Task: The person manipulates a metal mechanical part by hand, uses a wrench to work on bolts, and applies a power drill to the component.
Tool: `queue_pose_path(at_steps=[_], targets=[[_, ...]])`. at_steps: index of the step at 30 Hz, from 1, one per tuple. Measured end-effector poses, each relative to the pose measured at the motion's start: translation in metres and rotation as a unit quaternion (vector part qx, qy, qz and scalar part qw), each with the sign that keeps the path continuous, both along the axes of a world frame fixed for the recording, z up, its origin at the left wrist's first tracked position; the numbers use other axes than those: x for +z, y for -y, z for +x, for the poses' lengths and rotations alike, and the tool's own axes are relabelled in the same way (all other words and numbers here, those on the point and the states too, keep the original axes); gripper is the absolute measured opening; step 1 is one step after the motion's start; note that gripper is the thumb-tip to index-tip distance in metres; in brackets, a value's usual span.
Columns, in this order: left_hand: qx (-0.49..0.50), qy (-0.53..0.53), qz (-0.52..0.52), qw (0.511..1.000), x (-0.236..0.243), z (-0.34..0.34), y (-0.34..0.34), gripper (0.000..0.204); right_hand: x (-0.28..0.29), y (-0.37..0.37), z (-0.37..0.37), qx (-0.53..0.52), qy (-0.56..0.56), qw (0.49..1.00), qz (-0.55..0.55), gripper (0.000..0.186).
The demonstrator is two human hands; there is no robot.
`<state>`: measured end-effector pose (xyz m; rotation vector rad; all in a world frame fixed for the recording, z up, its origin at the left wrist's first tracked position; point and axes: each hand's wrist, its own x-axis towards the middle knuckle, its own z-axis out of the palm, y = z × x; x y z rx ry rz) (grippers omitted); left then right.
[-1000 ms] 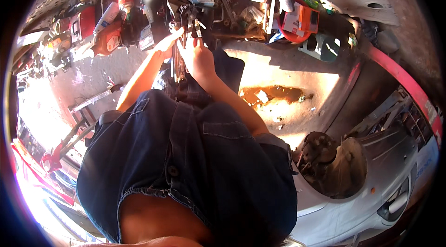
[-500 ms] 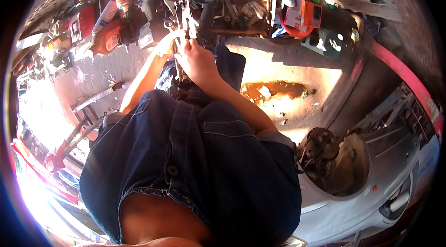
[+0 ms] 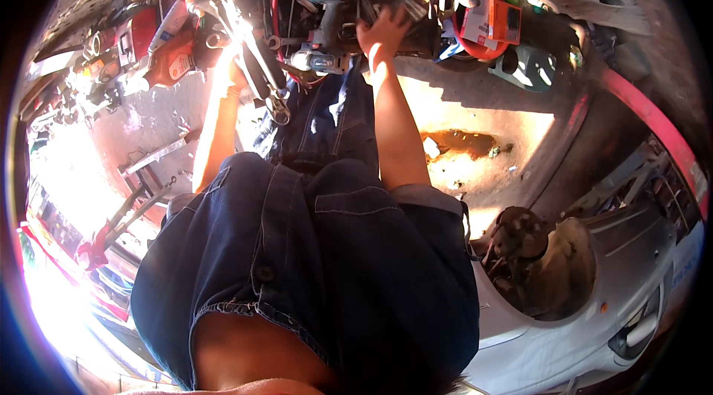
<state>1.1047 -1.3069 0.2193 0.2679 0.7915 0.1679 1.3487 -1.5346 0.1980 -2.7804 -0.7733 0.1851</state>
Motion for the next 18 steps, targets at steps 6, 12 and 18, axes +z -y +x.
queue_pose_path(at_steps=[6, 12, 18], targets=[[0.064, 0.091, 0.084, 0.99, 0.031, 0.0, 0.002, 0.04, -0.027, 0.02, -0.005, 0.099, -0.069, 0.972, 0.203, 0.05], [0.181, 0.28, -0.013, 0.943, 0.025, 0.008, 0.0, 0.051, 0.002, 0.041, 0.012, 0.057, 0.059, 0.988, 0.132, 0.04], [0.178, 0.281, -0.046, 0.942, 0.035, 0.012, 0.002, 0.048, -0.031, 0.046, 0.062, 0.199, 0.069, 0.974, 0.08, 0.029]])
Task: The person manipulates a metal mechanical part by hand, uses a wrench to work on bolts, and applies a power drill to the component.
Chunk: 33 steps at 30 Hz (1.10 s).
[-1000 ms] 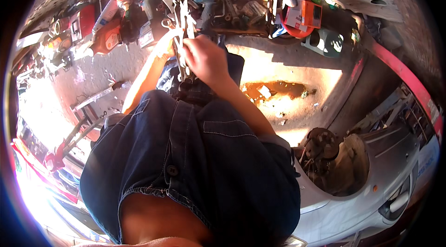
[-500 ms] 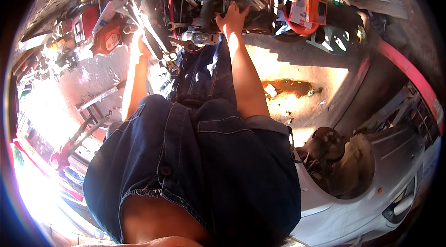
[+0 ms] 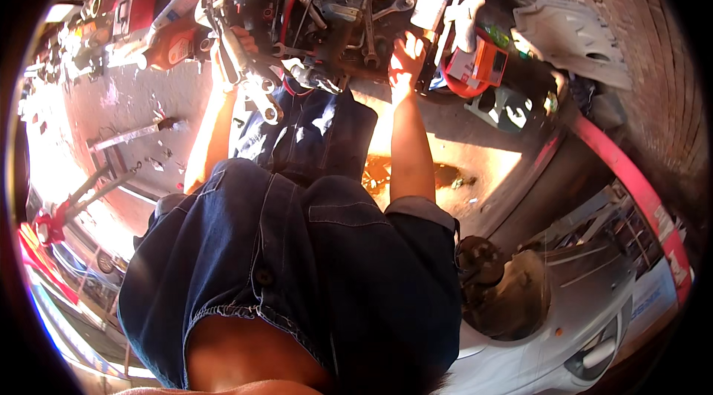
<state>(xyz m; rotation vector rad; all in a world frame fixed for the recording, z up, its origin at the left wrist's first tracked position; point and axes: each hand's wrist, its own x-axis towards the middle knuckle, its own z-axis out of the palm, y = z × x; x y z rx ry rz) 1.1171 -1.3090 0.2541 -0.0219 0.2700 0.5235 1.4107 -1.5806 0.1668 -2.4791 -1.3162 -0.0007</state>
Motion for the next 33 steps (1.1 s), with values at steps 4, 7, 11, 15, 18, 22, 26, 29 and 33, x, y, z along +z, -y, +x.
queue_pose_path(at_steps=[4, 7, 11, 15, 18, 22, 26, 29, 33], targets=[[-0.002, -0.129, 0.051, 0.99, 0.009, -0.006, 0.002, 0.049, -0.007, -0.015, 0.016, -0.187, -0.206, 0.957, 0.086, 0.011], [-0.016, -0.124, 0.038, 0.991, 0.002, 0.001, 0.001, 0.048, -0.013, 0.011, 0.045, -0.247, -0.433, 0.811, 0.306, 0.015], [0.003, -0.158, -0.001, 0.987, -0.022, -0.014, 0.002, 0.048, 0.026, -0.004, 0.033, -0.523, -0.505, 0.616, 0.303, 0.018], [0.006, -0.176, -0.042, 0.983, -0.034, -0.022, 0.004, 0.048, 0.054, -0.038, -0.011, -0.366, -0.245, 0.848, 0.295, 0.005], [-0.017, -0.173, -0.04, 0.984, -0.037, -0.014, 0.005, 0.049, 0.078, -0.083, -0.07, -0.384, -0.221, 0.807, 0.389, 0.014], [-0.006, -0.181, -0.033, 0.983, -0.042, -0.025, 0.004, 0.049, 0.055, -0.099, -0.107, -0.084, -0.412, 0.904, 0.078, 0.06], [-0.009, -0.165, -0.038, 0.985, -0.038, -0.018, 0.003, 0.046, 0.048, -0.12, -0.125, -0.245, -0.347, 0.905, -0.015, 0.043], [-0.019, -0.151, -0.031, 0.988, -0.044, -0.014, 0.004, 0.046, 0.025, -0.107, -0.097, -0.187, -0.524, 0.83, 0.039, 0.04], [-0.024, -0.181, -0.05, 0.982, -0.018, -0.008, 0.003, 0.023, 0.031, -0.086, -0.094, -0.187, -0.61, 0.766, 0.078, 0.026]])
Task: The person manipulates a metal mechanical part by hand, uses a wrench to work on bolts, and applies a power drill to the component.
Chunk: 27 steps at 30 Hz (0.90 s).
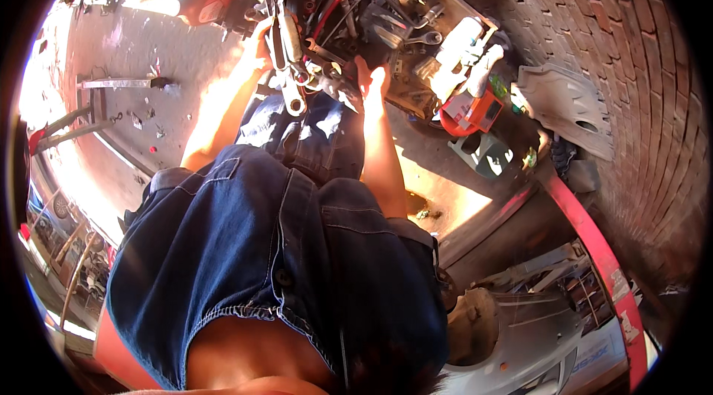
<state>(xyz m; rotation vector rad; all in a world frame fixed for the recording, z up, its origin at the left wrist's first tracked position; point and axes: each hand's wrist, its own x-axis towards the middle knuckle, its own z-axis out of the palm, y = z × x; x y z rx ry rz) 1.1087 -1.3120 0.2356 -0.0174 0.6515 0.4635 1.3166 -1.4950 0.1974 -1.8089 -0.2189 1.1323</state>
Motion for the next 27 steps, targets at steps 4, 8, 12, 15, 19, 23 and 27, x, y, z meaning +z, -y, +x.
queue_pose_path(at_steps=[4, 8, 12, 15, 19, 23, 27], targets=[[0.0, 0.027, 0.015, 1.0, -0.031, -0.017, 0.001, 0.047, 0.02, 0.035, 0.012, -0.043, 0.027, 0.991, -0.126, 0.029], [-0.017, 0.048, -0.002, 0.999, -0.013, 0.008, 0.001, 0.026, 0.018, 0.087, 0.056, -0.025, 0.245, 0.947, -0.204, 0.037], [-0.004, 0.061, 0.046, 0.997, -0.041, -0.016, -0.001, 0.047, 0.055, 0.079, 0.072, 0.151, 0.335, 0.895, -0.251, 0.051], [-0.015, 0.036, 0.022, 0.999, -0.025, -0.007, 0.0, 0.045, 0.084, 0.068, 0.066, 0.168, 0.352, 0.863, -0.321, 0.047], [-0.017, 0.022, 0.018, 0.999, -0.02, -0.006, -0.001, 0.043, 0.085, 0.068, 0.061, 0.139, 0.358, 0.863, -0.328, 0.042], [-0.027, 0.024, 0.011, 0.999, -0.015, -0.002, -0.004, 0.041, 0.073, 0.079, 0.056, 0.1, 0.361, 0.871, -0.318, 0.041], [-0.004, -0.014, 0.025, 1.0, -0.001, 0.001, -0.002, 0.022, 0.07, 0.084, 0.054, 0.084, 0.374, 0.88, -0.281, 0.041]])
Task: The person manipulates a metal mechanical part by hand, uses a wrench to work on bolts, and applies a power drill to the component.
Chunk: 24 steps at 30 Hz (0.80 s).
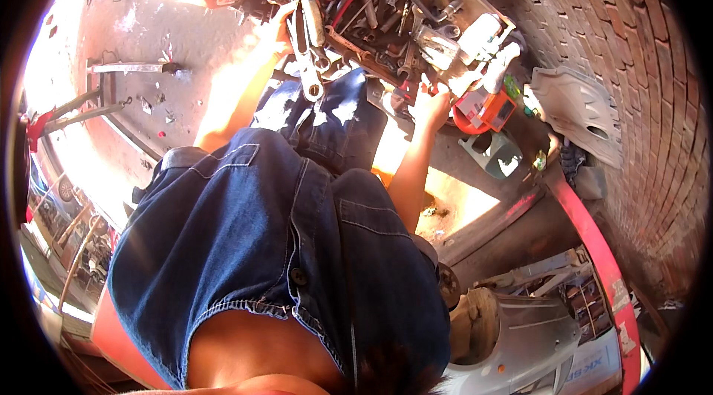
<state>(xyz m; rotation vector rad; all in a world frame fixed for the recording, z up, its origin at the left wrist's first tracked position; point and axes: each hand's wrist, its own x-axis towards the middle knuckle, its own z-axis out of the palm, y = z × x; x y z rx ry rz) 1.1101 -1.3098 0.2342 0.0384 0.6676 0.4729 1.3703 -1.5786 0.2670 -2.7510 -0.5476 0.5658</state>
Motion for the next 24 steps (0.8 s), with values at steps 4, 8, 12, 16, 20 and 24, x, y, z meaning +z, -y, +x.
queue_pose_path(at_steps=[4, 8, 12, 16, 20, 24], targets=[[0.004, -0.001, 0.008, 1.0, -0.002, -0.002, 0.005, 0.023, 0.011, -0.014, -0.005, 0.023, -0.035, 0.998, 0.047, 0.036], [0.006, -0.016, 0.019, 1.0, 0.0, -0.002, 0.004, 0.024, 0.004, -0.014, -0.006, 0.036, -0.036, 0.996, 0.073, 0.032], [0.008, -0.028, 0.031, 0.999, 0.007, 0.004, 0.002, 0.025, -0.021, -0.005, -0.003, -0.002, -0.085, 0.976, 0.198, 0.033], [0.023, -0.047, 0.039, 0.998, 0.007, -0.006, 0.004, 0.026, -0.001, -0.026, -0.023, 0.065, -0.156, 0.97, 0.175, 0.032], [0.022, -0.065, 0.047, 0.997, 0.02, -0.001, 0.006, 0.028, -0.083, -0.013, -0.03, -0.232, -0.429, 0.772, 0.407, 0.024], [0.015, -0.089, 0.048, 0.995, 0.014, 0.01, 0.007, 0.029, -0.11, 0.001, -0.028, -0.203, -0.349, 0.787, 0.466, 0.019]])
